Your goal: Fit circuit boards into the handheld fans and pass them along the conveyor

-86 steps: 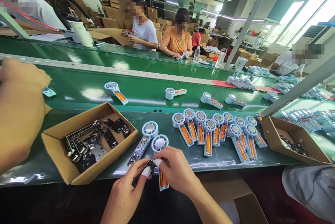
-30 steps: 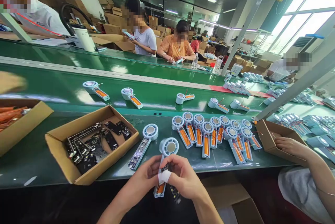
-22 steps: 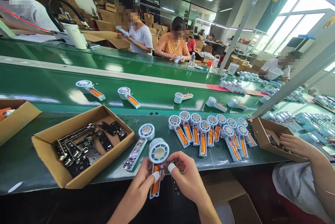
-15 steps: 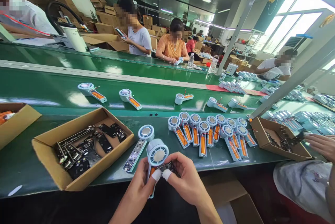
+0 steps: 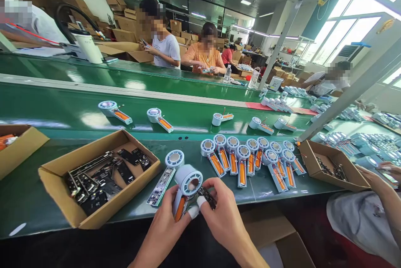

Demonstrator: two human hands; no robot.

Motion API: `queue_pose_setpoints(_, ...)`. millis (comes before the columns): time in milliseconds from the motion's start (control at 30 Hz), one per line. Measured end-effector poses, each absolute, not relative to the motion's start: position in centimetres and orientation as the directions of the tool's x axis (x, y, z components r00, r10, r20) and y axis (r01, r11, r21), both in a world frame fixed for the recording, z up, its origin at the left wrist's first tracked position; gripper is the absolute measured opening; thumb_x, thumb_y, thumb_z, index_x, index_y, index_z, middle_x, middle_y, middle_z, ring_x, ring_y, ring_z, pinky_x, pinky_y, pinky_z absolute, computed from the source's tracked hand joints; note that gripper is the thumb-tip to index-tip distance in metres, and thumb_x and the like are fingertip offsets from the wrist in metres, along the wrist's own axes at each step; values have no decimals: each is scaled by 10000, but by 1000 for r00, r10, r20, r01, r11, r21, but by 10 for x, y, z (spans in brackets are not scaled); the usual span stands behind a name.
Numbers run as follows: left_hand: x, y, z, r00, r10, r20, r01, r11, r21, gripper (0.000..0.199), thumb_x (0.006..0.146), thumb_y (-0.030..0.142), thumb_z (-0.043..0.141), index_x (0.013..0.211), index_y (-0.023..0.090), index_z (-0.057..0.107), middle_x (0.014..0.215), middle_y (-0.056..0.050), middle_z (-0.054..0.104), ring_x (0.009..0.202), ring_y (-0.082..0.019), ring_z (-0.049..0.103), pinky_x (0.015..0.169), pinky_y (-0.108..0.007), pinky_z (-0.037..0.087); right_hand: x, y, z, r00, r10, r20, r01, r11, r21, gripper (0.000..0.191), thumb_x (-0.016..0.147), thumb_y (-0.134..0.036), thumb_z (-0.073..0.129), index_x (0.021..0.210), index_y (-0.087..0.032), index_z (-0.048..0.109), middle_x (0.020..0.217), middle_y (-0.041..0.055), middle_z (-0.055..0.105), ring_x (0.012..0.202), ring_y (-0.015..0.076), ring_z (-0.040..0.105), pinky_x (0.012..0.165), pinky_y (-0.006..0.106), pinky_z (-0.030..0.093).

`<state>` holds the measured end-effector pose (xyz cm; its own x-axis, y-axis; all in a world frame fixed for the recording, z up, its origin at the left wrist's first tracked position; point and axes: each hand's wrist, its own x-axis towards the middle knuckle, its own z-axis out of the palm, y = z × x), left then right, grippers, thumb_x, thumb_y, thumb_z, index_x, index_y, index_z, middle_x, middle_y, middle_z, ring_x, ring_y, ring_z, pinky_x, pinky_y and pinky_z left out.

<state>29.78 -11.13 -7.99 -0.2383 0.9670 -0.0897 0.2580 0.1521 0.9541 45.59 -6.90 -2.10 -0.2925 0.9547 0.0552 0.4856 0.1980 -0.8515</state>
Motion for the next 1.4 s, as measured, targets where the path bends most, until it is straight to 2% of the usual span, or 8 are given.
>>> queue_pose_setpoints(133, 295, -111, -83, -214, 977, -11, 260, 68, 963, 462, 897, 462, 512, 1256, 171, 513, 1242, -194, 696, 1149, -354, 671, 940, -516, 532, 459, -73, -24, -282, 957, 67, 559, 221, -799, 195, 839, -165, 525, 1005, -223, 609, 900, 26, 670, 738, 173, 599, 661, 266, 476)
queue_pose_setpoints(267, 288, -111, -81, -154, 988, -7, 259, 47, 965, 445, 915, 488, 515, 1234, 181, 562, 1200, -157, 716, 1093, -325, 686, 945, -476, 531, 464, -73, -26, -402, 908, 117, 728, 395, -561, 210, 921, -125, 435, 980, -225, 610, 862, 44, 683, 740, 203, 634, 634, 280, 398)
queue_pose_setpoints(433, 288, -110, -78, -113, 990, -82, 64, 90, 994, 493, 888, 515, 560, 1241, 171, 583, 1164, -131, 718, 991, -280, 697, 831, -374, 559, 469, -71, -1, -603, 792, -95, 776, 554, -300, 200, 957, -125, 450, 875, -206, 613, 779, 46, 677, 661, 200, 629, 566, 289, 270)
queue_pose_setpoints(633, 298, -114, -74, -186, 962, -199, -149, 172, 974, 451, 850, 476, 612, 1189, 179, 632, 1070, -85, 742, 907, -240, 690, 784, -307, 535, 467, -63, 12, -812, 557, -173, 551, 636, -540, 173, 849, -240, 694, 1019, -211, 680, 868, 28, 738, 739, 189, 660, 619, 245, 336)
queue_pose_setpoints(767, 299, -117, -80, -216, 921, -323, -270, 261, 927, 437, 841, 450, 613, 1197, 199, 644, 1156, -63, 734, 957, -225, 691, 758, -261, 539, 458, -61, -11, -787, 610, -92, 411, 407, -816, 67, 898, -173, 605, 891, -189, 669, 722, -10, 717, 638, 125, 634, 617, 198, 381)
queue_pose_setpoints(867, 296, -119, -85, -243, 886, -396, -345, 303, 889, 473, 841, 481, 602, 1229, 213, 642, 1230, -61, 715, 1100, -250, 668, 819, -273, 558, 451, -66, -29, -719, 693, -49, 294, 239, -925, 240, 956, -306, 585, 751, -182, 580, 569, -40, 622, 525, 96, 548, 594, 195, 382)
queue_pose_setpoints(1100, 303, -126, -86, -158, 930, -332, -470, 225, 853, 586, 867, 495, 573, 1392, 239, 532, 1410, -66, 632, 1316, -282, 572, 1029, -344, 526, 434, -81, -61, -499, 866, -43, 82, -2, -997, 494, 1008, -575, 452, 686, -205, 393, 595, -73, 329, 531, 75, 265, 481, 201, 233)
queue_pose_setpoints(1400, 305, -118, -92, -251, 949, -193, -171, 153, 973, 572, 854, 509, 634, 1329, 198, 563, 1379, -131, 642, 1327, -314, 564, 1063, -396, 498, 422, -82, -63, -429, 892, -140, -123, -212, -970, 544, 914, -719, 511, 735, -216, 404, 602, -92, 287, 502, 65, 211, 428, 185, 202)
